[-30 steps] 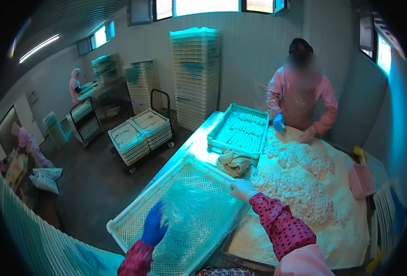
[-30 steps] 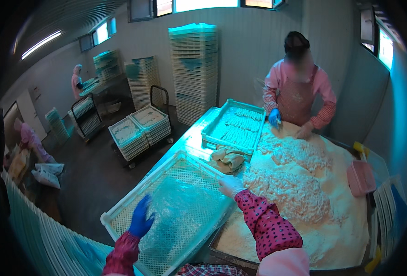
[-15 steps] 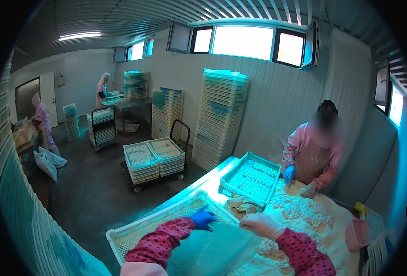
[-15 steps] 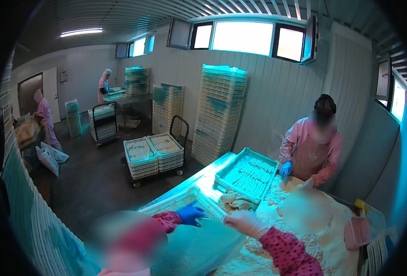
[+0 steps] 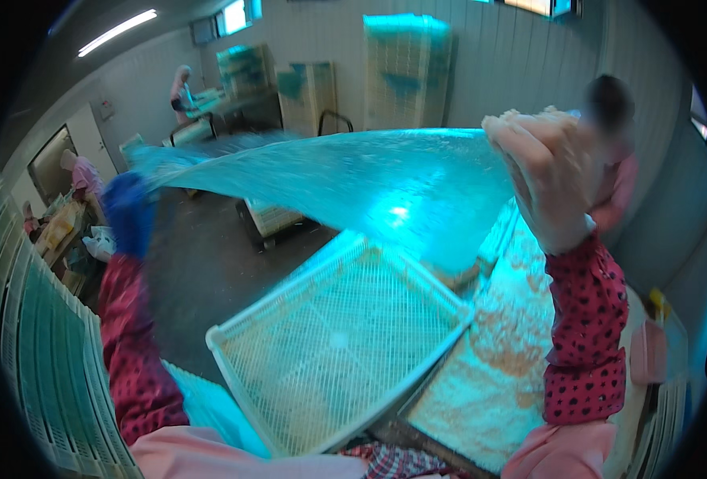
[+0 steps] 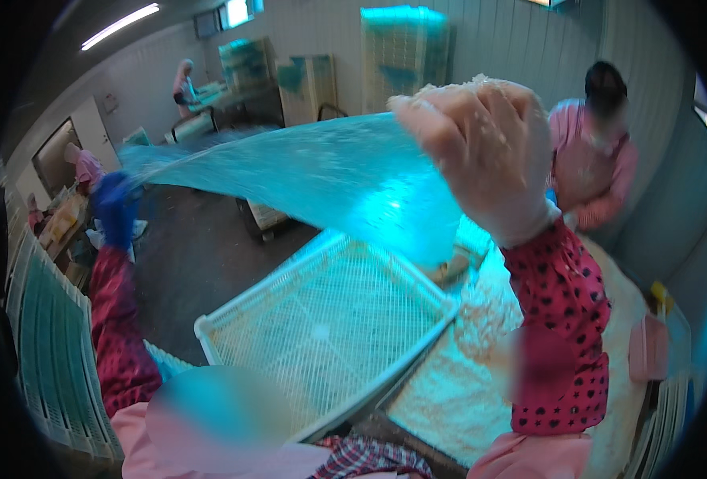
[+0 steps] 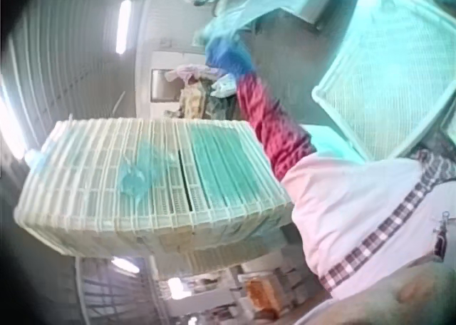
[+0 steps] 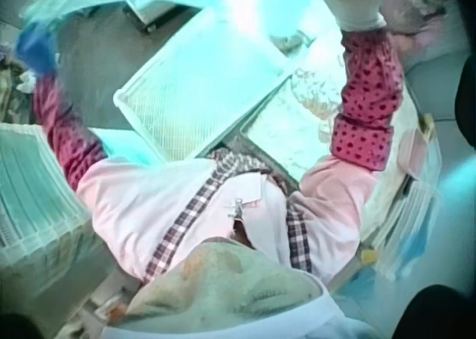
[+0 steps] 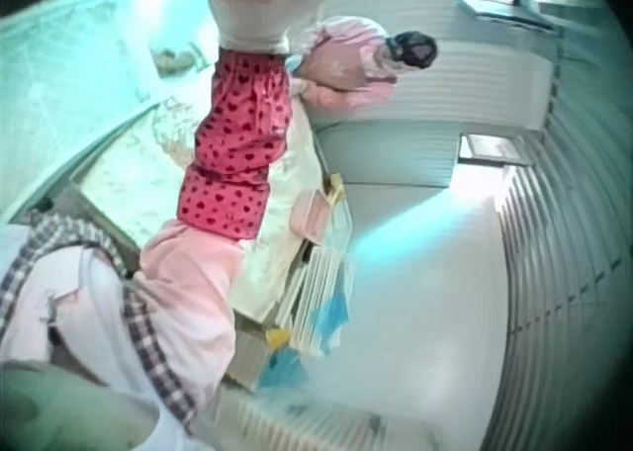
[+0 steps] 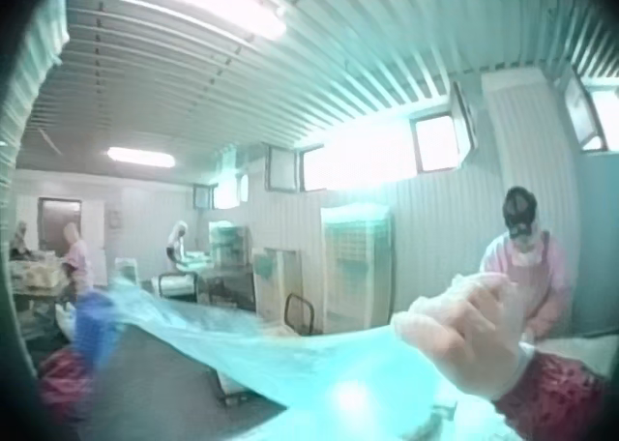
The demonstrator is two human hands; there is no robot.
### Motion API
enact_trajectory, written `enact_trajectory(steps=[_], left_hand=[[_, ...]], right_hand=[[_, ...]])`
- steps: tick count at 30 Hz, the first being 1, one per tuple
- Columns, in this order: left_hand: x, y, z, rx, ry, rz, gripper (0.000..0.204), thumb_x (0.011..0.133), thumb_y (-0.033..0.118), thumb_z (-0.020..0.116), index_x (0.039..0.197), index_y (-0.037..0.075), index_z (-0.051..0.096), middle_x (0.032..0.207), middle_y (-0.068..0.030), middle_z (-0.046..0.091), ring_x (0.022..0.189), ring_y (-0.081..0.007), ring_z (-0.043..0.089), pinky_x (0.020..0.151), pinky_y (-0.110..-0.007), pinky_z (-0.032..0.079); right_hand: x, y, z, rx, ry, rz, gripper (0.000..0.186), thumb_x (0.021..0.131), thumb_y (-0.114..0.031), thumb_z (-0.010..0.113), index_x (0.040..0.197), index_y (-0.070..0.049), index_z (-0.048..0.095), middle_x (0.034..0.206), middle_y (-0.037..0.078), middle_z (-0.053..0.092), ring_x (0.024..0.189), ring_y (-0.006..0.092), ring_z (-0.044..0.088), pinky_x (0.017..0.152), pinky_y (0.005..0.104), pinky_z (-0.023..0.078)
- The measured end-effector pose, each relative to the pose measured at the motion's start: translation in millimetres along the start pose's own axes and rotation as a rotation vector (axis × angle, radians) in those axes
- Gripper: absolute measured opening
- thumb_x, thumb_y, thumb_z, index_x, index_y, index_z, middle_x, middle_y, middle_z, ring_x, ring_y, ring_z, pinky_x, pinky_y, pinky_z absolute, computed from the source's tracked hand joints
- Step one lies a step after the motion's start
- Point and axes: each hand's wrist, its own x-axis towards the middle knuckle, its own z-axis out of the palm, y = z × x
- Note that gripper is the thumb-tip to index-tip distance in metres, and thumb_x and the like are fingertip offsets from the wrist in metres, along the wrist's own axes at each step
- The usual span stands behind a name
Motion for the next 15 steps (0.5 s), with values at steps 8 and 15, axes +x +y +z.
enact_trajectory(steps=[8,15], left_hand=[[-207,120,-118,-0.066,-0.384,-0.08,0.022,0.085,0.007,0.056,0.106,0.007,0.061,0.116,-0.0099,0.058,0.114,-0.0309,0.051,0.104,-0.046,0.034],[-260,261,-123,-0.303,-0.698,0.078,0.013,0.072,0.005,0.059,0.083,0.011,0.059,0.084,-0.0068,0.058,0.095,-0.0272,0.058,0.101,-0.053,0.031]], right_hand=[[-167,-104,16,0.408,-0.454,0.178,0.03,0.075,-0.01,0.06,0.104,-0.015,0.059,0.088,0.0,0.058,0.08,0.0182,0.057,0.075,0.0337,0.046],[-310,-155,54,0.153,-0.93,0.237,0.015,0.075,-0.008,0.056,0.087,-0.017,0.06,0.078,0.002,0.056,0.078,0.0201,0.057,0.068,0.0343,0.045]])
